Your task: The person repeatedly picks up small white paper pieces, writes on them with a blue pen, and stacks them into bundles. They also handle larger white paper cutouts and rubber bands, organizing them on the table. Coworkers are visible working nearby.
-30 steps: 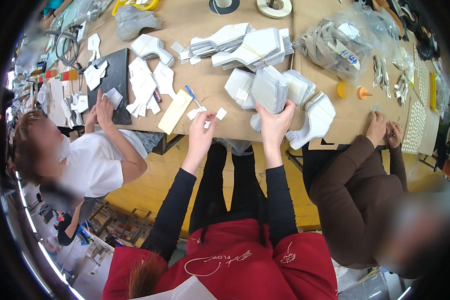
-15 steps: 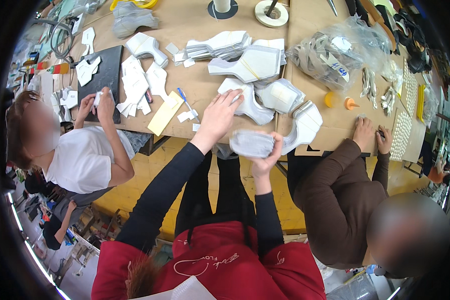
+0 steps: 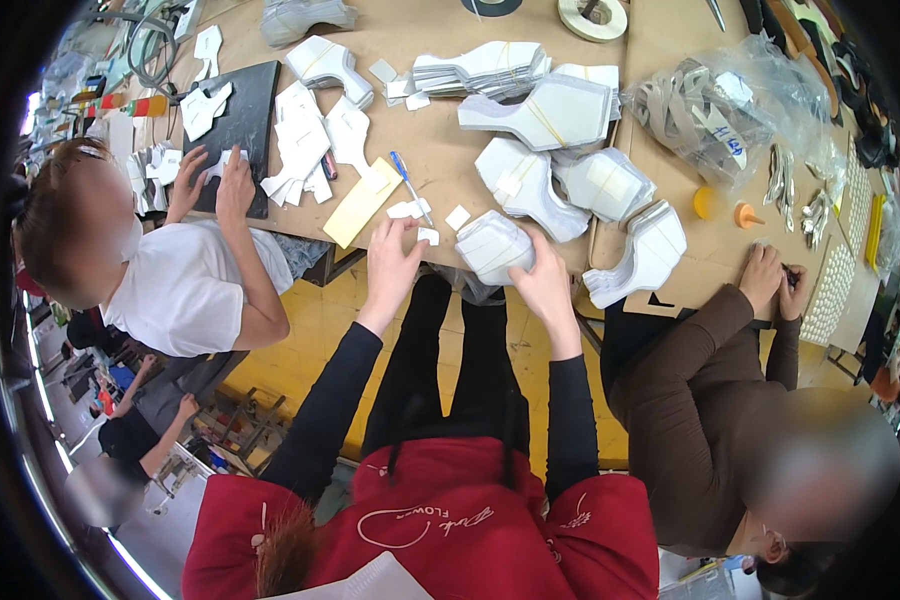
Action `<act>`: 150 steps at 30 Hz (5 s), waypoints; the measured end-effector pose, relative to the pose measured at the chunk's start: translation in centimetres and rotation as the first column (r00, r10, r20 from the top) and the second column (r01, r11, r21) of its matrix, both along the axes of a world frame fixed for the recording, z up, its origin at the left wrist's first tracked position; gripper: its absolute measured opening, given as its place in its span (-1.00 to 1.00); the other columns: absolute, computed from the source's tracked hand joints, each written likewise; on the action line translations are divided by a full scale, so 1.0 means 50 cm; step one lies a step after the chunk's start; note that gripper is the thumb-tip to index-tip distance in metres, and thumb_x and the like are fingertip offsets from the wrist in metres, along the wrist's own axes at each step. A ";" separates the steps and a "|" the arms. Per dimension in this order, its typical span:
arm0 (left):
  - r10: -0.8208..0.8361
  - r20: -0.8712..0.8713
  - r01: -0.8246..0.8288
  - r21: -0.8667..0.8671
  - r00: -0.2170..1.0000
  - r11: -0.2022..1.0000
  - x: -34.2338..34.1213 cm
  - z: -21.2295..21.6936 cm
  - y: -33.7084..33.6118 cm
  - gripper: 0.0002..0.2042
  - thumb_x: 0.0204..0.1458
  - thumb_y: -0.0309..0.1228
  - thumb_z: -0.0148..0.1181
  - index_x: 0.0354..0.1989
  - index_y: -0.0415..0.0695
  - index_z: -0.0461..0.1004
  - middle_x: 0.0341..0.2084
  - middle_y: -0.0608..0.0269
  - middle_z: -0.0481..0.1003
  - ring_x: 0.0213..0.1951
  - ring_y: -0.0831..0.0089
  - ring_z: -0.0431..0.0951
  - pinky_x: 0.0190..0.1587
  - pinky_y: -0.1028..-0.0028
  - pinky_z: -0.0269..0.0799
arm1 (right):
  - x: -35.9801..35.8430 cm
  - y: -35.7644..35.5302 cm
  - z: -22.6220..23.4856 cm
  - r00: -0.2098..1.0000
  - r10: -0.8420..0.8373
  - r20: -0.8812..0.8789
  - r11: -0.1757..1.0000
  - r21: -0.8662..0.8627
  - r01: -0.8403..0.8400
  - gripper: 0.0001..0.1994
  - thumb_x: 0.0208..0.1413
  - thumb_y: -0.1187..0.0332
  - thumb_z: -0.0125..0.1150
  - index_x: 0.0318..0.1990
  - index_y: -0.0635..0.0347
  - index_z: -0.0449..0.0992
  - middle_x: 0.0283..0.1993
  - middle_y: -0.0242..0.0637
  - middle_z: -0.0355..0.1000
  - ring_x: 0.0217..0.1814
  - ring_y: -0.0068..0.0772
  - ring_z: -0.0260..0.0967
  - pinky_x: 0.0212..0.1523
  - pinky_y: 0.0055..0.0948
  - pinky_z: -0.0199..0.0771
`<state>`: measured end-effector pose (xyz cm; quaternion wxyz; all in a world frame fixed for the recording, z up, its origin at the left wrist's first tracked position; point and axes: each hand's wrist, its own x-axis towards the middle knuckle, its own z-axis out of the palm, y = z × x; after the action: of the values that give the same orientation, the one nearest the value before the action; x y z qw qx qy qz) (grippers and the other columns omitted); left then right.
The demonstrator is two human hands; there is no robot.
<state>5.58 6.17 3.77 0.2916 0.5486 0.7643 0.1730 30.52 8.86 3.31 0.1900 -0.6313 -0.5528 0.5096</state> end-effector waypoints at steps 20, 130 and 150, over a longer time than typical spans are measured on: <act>0.003 0.606 -0.015 0.014 0.796 1.000 0.121 0.056 -0.028 -0.88 0.10 -0.54 0.28 -0.24 -0.30 0.51 -0.35 0.05 0.54 -0.34 0.24 0.61 -0.26 0.34 0.51 | -0.061 -0.122 0.046 0.859 -0.435 -0.270 0.901 -0.129 0.415 -0.83 0.20 0.51 0.28 -0.13 0.45 0.63 -0.40 -0.27 0.57 -0.42 -0.55 0.53 -0.33 -0.57 0.52; -0.079 -0.217 0.080 -0.003 0.973 0.997 -0.050 -0.050 0.003 -0.71 0.06 -0.51 0.30 -0.06 -0.26 0.41 -0.11 0.02 0.41 0.00 0.06 0.42 0.05 0.19 0.36 | -0.040 -0.061 0.076 0.976 0.101 0.193 0.956 0.252 -0.149 -0.76 0.25 0.29 0.19 -0.42 0.22 0.44 -0.46 -0.13 0.49 -0.39 0.04 0.48 -0.40 -0.07 0.42; -0.092 0.428 0.069 0.069 0.899 0.995 0.096 0.088 -0.006 -0.92 0.10 -0.59 0.21 -0.26 -0.29 0.47 -0.36 0.06 0.53 -0.32 0.27 0.63 -0.22 0.37 0.53 | -0.076 -0.030 0.111 0.955 -0.007 -0.298 0.972 0.221 0.076 -0.82 0.16 0.48 0.28 -0.08 0.24 0.62 -0.25 -0.22 0.46 -0.25 -0.23 0.48 -0.22 -0.37 0.49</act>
<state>10.39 5.85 8.16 0.4458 0.5353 0.6529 0.2975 26.71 7.36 8.86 0.3528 -0.5333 -0.5601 0.5266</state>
